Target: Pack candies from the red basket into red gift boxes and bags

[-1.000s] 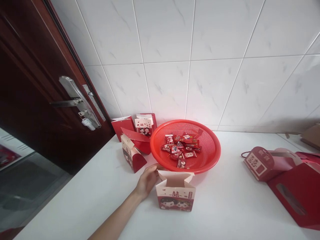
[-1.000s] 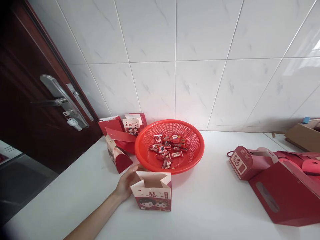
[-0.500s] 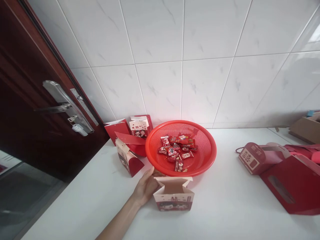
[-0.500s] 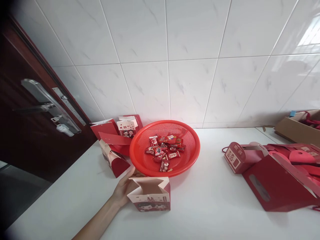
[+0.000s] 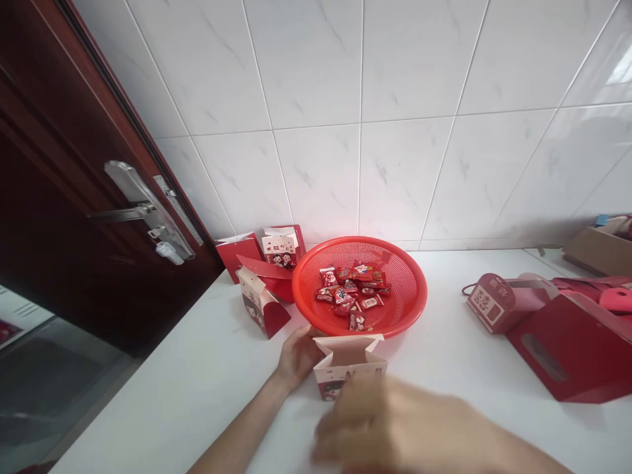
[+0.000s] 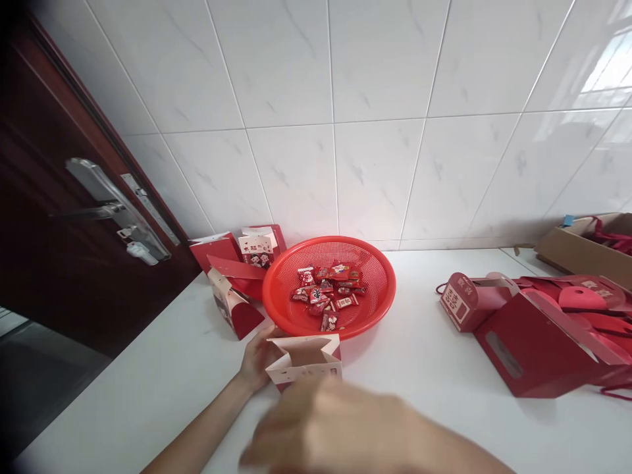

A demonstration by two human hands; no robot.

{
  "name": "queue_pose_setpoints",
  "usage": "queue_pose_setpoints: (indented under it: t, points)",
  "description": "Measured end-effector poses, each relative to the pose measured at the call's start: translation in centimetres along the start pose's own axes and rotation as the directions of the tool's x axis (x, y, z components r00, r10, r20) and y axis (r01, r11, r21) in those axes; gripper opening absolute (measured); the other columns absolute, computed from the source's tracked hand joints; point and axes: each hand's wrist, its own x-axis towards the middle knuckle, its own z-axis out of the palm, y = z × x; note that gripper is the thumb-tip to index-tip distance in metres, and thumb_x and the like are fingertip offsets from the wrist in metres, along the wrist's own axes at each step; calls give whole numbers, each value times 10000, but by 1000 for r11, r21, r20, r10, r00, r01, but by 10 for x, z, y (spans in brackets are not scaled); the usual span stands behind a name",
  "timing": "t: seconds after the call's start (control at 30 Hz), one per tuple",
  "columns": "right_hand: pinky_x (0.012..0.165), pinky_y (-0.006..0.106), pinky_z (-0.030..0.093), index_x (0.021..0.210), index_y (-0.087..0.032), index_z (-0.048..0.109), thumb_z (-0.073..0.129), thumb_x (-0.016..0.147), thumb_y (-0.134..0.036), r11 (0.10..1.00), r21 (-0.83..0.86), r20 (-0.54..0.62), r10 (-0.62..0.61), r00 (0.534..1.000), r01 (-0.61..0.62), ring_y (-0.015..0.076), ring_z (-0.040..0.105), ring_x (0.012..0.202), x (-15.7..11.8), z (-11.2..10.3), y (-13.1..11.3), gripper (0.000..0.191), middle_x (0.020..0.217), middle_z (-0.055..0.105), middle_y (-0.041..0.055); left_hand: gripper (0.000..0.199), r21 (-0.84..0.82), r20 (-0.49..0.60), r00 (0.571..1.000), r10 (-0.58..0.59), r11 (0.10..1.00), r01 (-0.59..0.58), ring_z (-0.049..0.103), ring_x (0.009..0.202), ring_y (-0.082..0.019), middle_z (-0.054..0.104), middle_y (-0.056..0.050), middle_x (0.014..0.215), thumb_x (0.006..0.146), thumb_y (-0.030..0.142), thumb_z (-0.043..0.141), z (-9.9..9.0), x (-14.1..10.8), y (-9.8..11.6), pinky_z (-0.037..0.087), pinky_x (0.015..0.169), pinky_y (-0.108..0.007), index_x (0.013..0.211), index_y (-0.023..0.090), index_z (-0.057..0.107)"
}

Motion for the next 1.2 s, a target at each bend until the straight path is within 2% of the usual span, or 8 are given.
queue_pose_setpoints:
  t: [0.07, 0.17, 0.3, 0.43, 0.57, 0.9, 1.03, 1.2]
  points:
    - [936, 351, 567, 1232, -287, 685, 464, 1038, -323, 987, 12, -125, 160, 979, -159, 205, 688, 1076, 1, -42, 14, 296, 1156, 736, 36, 208, 2, -35, 999, 1, 1000, -1, 739, 729, -280, 796, -94, 780, 754, 335, 733, -2, 2, -1, 558, 775, -393, 747, 130, 764]
    - [942, 373, 560, 1146, -216, 717, 480, 1010, -331, 877, 44, -391, 456, 799, -479, 242, 691, 1095, 7, -86, 59, 297, 1163, 741, 64, 236, 18, -37, 999, 6, 1000, -6, 742, 764, -297, 796, -109, 788, 752, 357, 717, -3, 2, -2, 549, 767, -392, 761, 126, 764]
    - [1064, 417, 489, 1454, -168, 529, 530, 996, -274, 646, -118, -213, 725, 655, -754, 272, 599, 1284, 22, -100, 139, 470, 1408, 627, 154, 284, 53, 11, 1000, -24, 998, 23, 745, 924, -366, 803, -129, 817, 737, 385, 718, -1, 1, -2, 531, 886, -452, 820, 120, 779]
    - [1137, 530, 408, 1523, -239, 490, 868, 728, -433, 605, -205, -19, 784, 621, -770, 418, 437, 1436, 36, -91, 182, 902, 1581, 452, 182, 284, 80, 38, 999, -38, 996, 35, 734, 998, -391, 811, -141, 905, 723, 393, 721, 0, 0, -2, 513, 943, -485, 814, 130, 778]
    - [1182, 623, 278, 1552, -324, 446, 979, 509, -456, 630, -372, 121, 761, 637, -682, 486, 244, 1517, 53, -78, 188, 1179, 1673, 291, 160, 253, 88, 75, 997, -36, 996, 29, 733, 989, -398, 804, -142, 822, 728, 383, 720, 3, -1, -1, 510, 944, -491, 749, 136, 765]
    - [927, 402, 496, 1152, -194, 744, 759, 743, -91, 644, -546, 135, 699, 703, -536, 343, 666, 1116, 79, -65, 192, 422, 1235, 698, 162, 284, 152, 70, 997, -43, 988, 32, 729, 967, -378, 798, -131, 807, 737, 410, 724, 0, 0, -2, 513, 899, -436, 751, 131, 775]
    - [752, 305, 477, 1039, -179, 726, 683, 860, -198, 624, -504, 52, 712, 700, -597, 281, 694, 962, 73, -75, 199, 185, 1052, 743, 119, 267, 169, 52, 998, -33, 985, 24, 726, 839, -315, 786, -100, 759, 732, 406, 731, -3, 1, -3, 512, 792, -371, 743, 143, 780]
    - [699, 271, 430, 1111, -154, 652, 616, 942, -324, 573, -427, -119, 732, 671, -700, 238, 671, 931, 60, -82, 212, 242, 1098, 725, 123, 293, 215, 80, 996, -30, 977, 12, 667, 688, -250, 737, -82, 663, 735, 432, 719, -4, 3, -3, 474, 678, -326, 661, 150, 752]
